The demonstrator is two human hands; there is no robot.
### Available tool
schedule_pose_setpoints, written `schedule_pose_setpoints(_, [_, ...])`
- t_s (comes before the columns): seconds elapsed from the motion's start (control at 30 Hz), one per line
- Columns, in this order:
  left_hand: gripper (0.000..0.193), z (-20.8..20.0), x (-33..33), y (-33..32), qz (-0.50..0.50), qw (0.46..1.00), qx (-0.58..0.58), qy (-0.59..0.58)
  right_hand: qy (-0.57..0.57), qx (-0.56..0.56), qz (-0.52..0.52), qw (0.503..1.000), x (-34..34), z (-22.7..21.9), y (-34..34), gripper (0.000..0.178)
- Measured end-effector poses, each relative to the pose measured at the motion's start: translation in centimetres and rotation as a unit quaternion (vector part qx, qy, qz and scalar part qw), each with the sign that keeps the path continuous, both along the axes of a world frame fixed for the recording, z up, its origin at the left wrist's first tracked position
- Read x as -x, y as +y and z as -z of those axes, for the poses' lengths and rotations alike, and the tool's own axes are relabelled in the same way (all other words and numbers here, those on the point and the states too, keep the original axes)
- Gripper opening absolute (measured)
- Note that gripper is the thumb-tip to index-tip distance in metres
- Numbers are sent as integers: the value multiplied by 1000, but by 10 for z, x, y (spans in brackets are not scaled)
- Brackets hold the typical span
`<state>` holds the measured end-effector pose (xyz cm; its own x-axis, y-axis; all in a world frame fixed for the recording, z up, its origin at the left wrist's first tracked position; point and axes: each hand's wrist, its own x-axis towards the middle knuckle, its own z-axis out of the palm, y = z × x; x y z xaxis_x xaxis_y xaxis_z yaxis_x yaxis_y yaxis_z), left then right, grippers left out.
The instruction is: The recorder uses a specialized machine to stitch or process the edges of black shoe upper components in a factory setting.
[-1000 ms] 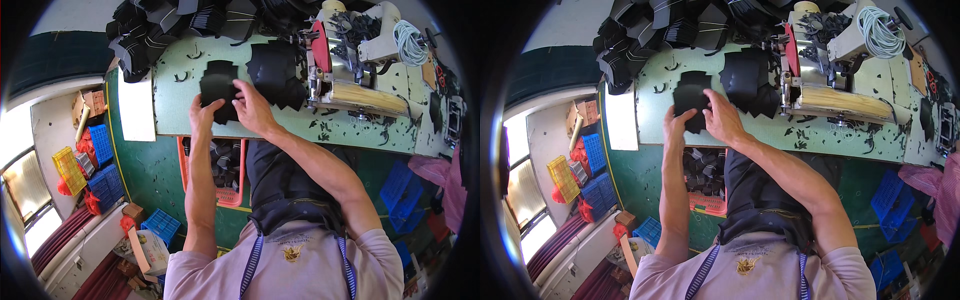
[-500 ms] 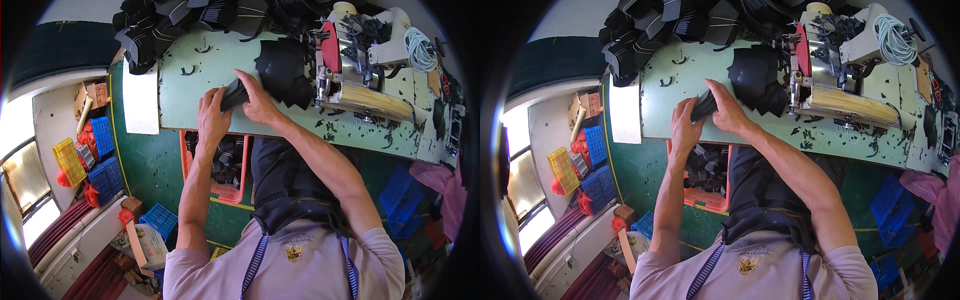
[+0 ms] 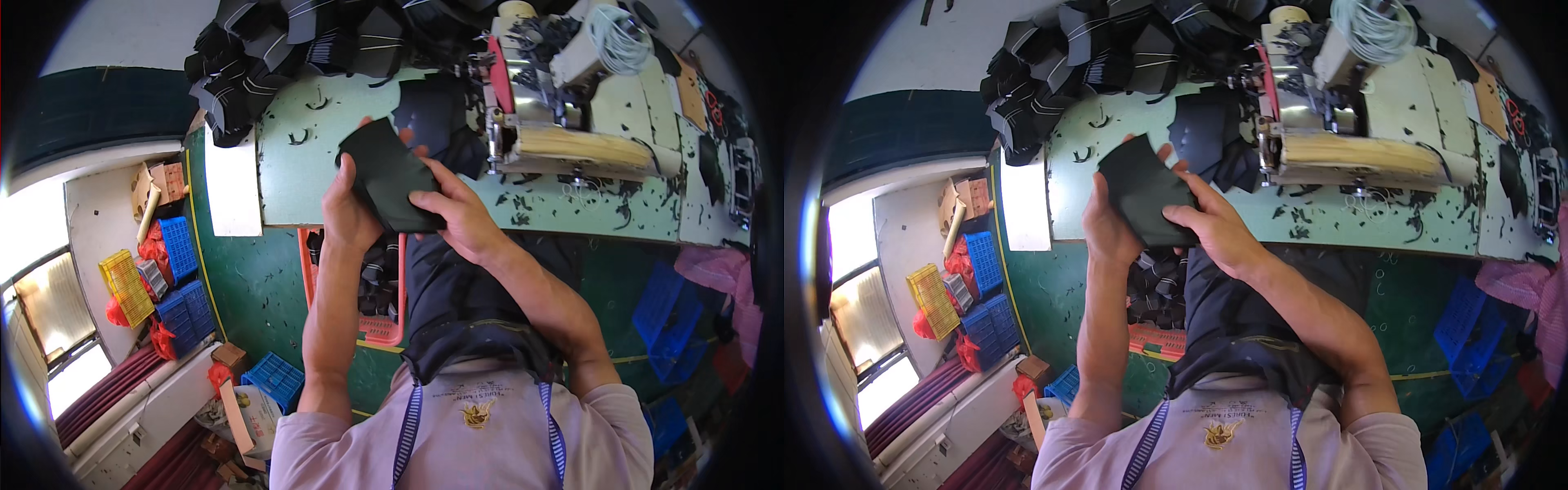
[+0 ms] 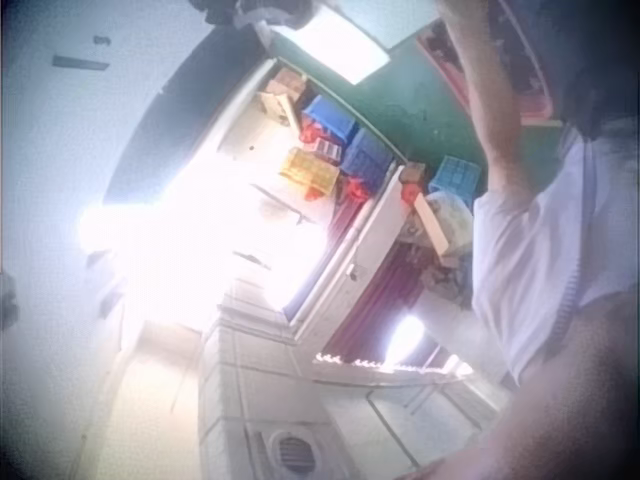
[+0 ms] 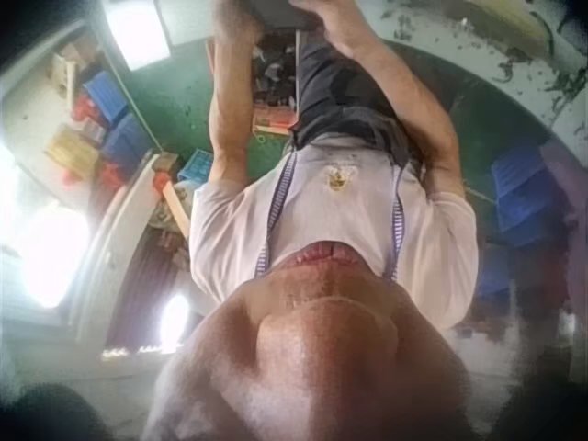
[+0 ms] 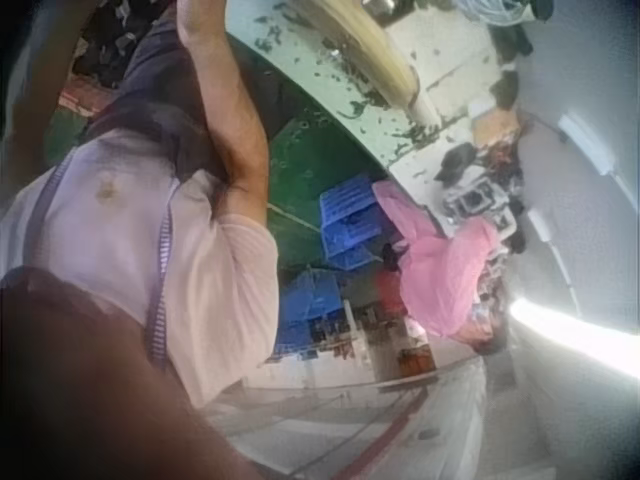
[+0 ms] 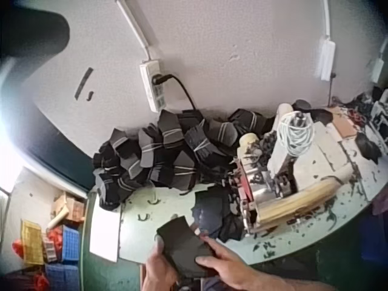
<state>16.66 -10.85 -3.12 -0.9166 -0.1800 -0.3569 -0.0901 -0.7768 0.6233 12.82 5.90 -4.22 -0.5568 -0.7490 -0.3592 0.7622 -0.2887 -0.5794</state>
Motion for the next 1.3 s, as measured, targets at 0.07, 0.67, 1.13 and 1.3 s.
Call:
schedule_pose_setpoints(0.07, [65, -18, 16, 28, 95, 989, -62, 91, -24, 4, -9, 1000, -1, -21, 28, 52])
schedule_pose_setpoints(0.67, [49, -54, 133, 103, 437, 799, 405, -87, -80, -58, 242, 965, 7, -27, 136, 42])
schedule_pose_setpoints(1.13, [38, -36, 177, 115, 415, 615, 668, -59, -81, -102, 280, 951, 23, -18, 135, 29])
schedule_pose_setpoints(1.3, [43, -45, 168, 103, 428, 728, 533, -63, -93, -86, 373, 919, 19, -17, 133, 28])
